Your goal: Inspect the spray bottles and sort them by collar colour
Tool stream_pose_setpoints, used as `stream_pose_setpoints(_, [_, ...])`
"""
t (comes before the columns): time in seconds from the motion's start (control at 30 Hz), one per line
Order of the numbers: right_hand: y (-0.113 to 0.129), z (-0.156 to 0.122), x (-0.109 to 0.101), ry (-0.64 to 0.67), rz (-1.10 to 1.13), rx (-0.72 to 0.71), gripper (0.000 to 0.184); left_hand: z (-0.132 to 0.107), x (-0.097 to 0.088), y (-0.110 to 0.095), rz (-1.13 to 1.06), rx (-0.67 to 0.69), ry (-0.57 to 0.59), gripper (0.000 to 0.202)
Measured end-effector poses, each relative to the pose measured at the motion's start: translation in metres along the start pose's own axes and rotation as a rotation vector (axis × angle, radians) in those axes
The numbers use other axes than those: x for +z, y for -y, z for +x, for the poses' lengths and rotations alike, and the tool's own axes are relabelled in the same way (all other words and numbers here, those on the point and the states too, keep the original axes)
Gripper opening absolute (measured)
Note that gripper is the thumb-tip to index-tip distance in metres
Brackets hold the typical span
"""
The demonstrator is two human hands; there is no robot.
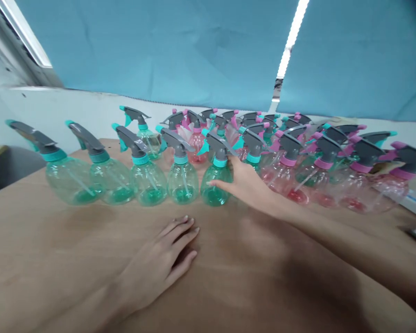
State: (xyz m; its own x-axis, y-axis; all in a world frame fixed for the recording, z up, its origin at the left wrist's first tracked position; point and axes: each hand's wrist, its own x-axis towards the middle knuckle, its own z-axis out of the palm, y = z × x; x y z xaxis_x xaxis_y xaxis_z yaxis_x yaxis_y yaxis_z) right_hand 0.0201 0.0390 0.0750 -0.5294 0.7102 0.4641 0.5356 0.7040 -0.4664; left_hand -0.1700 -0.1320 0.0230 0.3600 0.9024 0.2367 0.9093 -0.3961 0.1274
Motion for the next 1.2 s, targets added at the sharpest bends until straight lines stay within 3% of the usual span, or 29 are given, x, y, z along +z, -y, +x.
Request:
stream_pose_setpoints(0.33, [-0.003,0.011,0.006,0.006,0.002,-0.001,0.064,0.014,0.007,-0.002,-0.049,0.027,0.004,0.039])
stream_pose_setpoints(0.47, [-0.001,0.005,0.002,0.030,0.018,0.002,0.073,0.024,0.013,-0.005,-0.081,0.023,0.001,0.041])
stream_pose_setpoints(0.6, [0.001,-0.017,-0.021,0.009,0.045,0.014,0.068,0.036,0.018,-0.009,-0.101,0.023,0.010,0.040])
stream_pose_setpoints(0.73, [-0.002,-0.033,-0.061,-0.104,-0.011,-0.033,0.028,0.055,0.026,-0.016,-0.106,0.058,0.020,0.038])
stream_pose_setpoints(0.83, [-0.009,-0.026,-0.085,-0.254,-0.188,-0.057,0.026,0.071,0.031,-0.023,-0.110,0.076,0.033,0.038])
stream_pose_setpoints(0.9, [-0.015,-0.015,-0.091,-0.287,-0.245,-0.042,0.028,0.080,0.033,-0.029,-0.115,0.082,0.042,0.039])
stream_pose_setpoints(1.03, [-0.019,0.007,-0.085,-0.204,-0.367,0.066,0.041,0.094,0.037,-0.040,-0.139,0.099,0.031,0.041])
stream_pose_setpoints(1.2, [-0.023,0.017,-0.072,-0.183,-0.358,0.117,0.049,0.099,0.038,-0.045,-0.230,0.081,-0.010,0.035])
